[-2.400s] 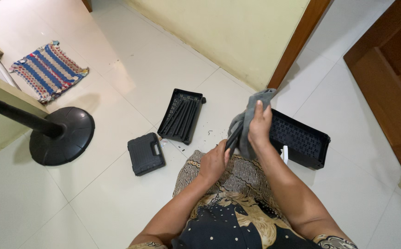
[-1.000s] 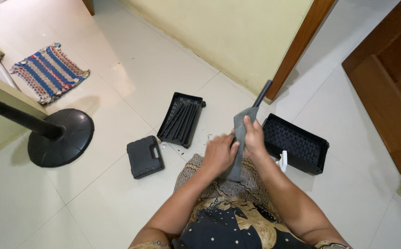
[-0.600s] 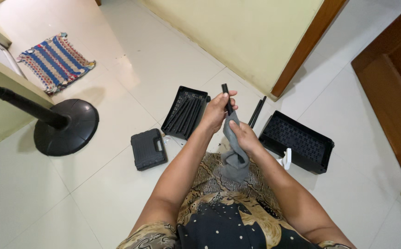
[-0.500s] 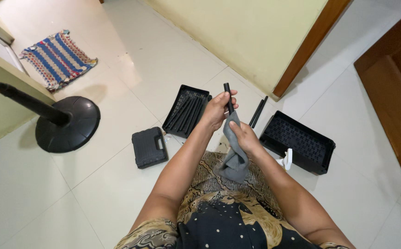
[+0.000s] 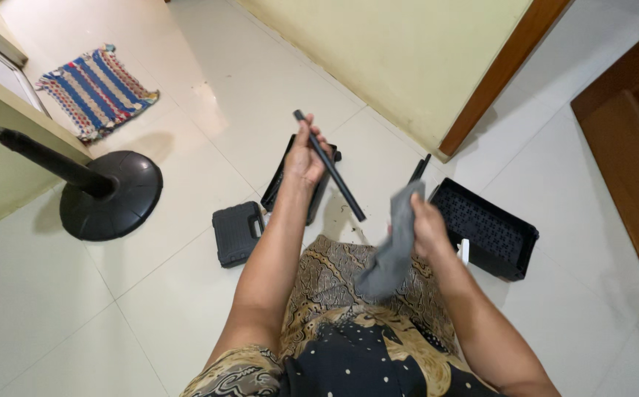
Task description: The person wipes several black plastic rods with a gray cloth, then inserts them into the corners of a perforated black plastic tray to form legs. They stack a second tray on top of the first, creating a two-tier stand.
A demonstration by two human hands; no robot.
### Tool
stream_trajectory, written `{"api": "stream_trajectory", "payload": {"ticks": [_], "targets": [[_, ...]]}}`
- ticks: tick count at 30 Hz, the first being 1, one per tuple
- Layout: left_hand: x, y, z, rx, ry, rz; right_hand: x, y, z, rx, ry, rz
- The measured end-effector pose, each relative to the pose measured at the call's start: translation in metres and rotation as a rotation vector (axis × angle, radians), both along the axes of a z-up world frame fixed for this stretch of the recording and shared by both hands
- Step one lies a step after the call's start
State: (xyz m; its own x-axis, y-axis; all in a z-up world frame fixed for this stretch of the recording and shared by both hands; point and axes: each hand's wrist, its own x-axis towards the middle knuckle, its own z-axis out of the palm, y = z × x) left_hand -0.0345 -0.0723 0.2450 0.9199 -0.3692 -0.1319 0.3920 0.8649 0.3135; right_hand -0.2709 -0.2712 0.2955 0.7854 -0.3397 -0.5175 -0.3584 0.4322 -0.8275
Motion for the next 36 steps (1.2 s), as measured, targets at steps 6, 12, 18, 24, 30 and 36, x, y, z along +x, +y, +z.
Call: {"api": "stream_trajectory", "payload": {"ticks": [6,12,18,24,30,36], "targets": [[-0.065,-0.074,0.0,0.141,-0.096,-0.151,0.048,0.015,-0.004,-0.349,-0.205,0.538],[-0.054,-0.071,0.002,0.193,0.01,0.054,0.038,0.039,-0.011,-0.822,-0.061,0.644],[-0.012,-0.032,0.01,0.147,0.086,0.17,0.004,0.047,-0.044,-0.885,-0.185,0.647],[-0.052,-0.049,0.013,0.176,-0.041,0.105,0.008,0.022,-0.077,-0.844,-0.199,0.673],[-0.067,-0.051,0.01,0.011,-0.073,-0.185,0.007,0.021,-0.09,-0.274,-0.175,0.661],[-0.079,-0.058,-0.002,-0.52,-0.217,-0.419,0.006,0.021,-0.092,0.775,-0.45,0.641]]}}
